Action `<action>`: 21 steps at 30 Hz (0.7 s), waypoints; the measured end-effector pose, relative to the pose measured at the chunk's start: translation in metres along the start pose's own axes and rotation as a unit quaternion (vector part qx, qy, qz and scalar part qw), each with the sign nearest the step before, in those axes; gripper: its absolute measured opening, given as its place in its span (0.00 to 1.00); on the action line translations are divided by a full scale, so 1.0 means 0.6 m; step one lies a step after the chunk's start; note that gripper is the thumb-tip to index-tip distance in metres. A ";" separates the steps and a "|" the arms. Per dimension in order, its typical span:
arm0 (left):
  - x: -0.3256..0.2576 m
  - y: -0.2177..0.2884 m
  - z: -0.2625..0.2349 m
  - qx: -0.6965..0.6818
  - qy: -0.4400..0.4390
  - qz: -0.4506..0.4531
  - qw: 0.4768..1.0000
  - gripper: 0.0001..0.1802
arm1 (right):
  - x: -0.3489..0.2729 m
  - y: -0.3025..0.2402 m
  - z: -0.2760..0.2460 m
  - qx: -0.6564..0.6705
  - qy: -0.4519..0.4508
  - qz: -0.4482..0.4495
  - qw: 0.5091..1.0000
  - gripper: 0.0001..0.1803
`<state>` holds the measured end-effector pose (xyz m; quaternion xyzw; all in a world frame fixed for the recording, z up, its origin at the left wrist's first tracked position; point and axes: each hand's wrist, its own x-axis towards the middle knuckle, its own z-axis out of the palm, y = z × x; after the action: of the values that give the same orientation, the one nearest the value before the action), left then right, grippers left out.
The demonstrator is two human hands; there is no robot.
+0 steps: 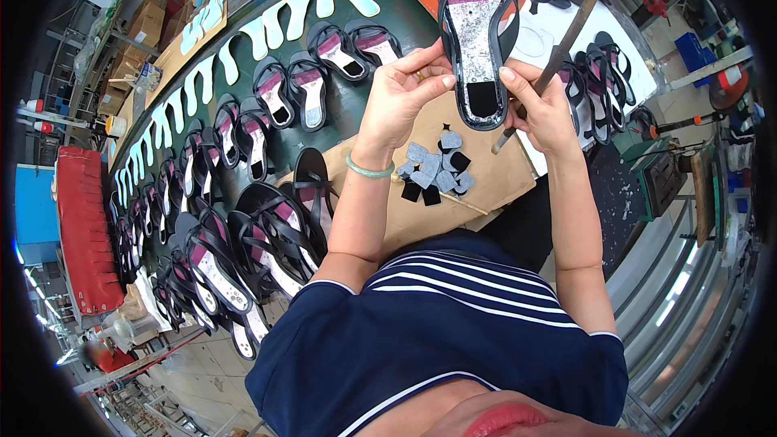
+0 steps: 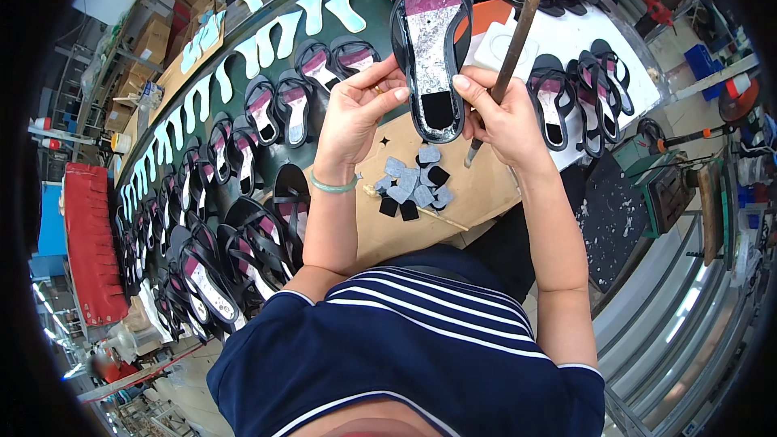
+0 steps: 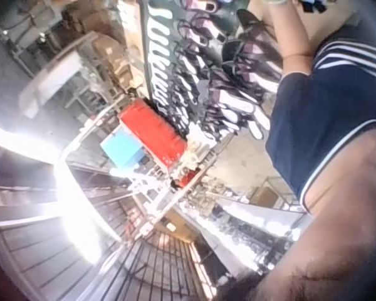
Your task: The recorder is applying a liquid adhesive using a brush to the inner sole area of a shoe component in a manufacturing setting.
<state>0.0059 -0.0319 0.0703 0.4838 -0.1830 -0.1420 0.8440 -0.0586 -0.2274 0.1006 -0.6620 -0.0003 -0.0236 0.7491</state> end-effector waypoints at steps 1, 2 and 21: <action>-0.001 0.000 0.000 -0.003 -0.007 0.004 1.000 0.28 | 0.000 -0.001 0.000 0.000 0.000 0.000 1.000 0.13; -0.001 0.000 0.001 -0.006 -0.014 0.008 1.000 0.29 | 0.000 -0.004 0.000 0.001 0.003 0.000 1.000 0.13; -0.002 0.015 0.008 -0.004 -0.101 0.039 0.994 0.36 | 0.002 -0.020 -0.001 0.032 0.017 -0.009 0.999 0.13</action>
<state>0.0031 -0.0308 0.0801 0.4558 -0.2853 -0.1573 0.8283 -0.0582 -0.2294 0.1125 -0.6369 0.0060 -0.0412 0.7698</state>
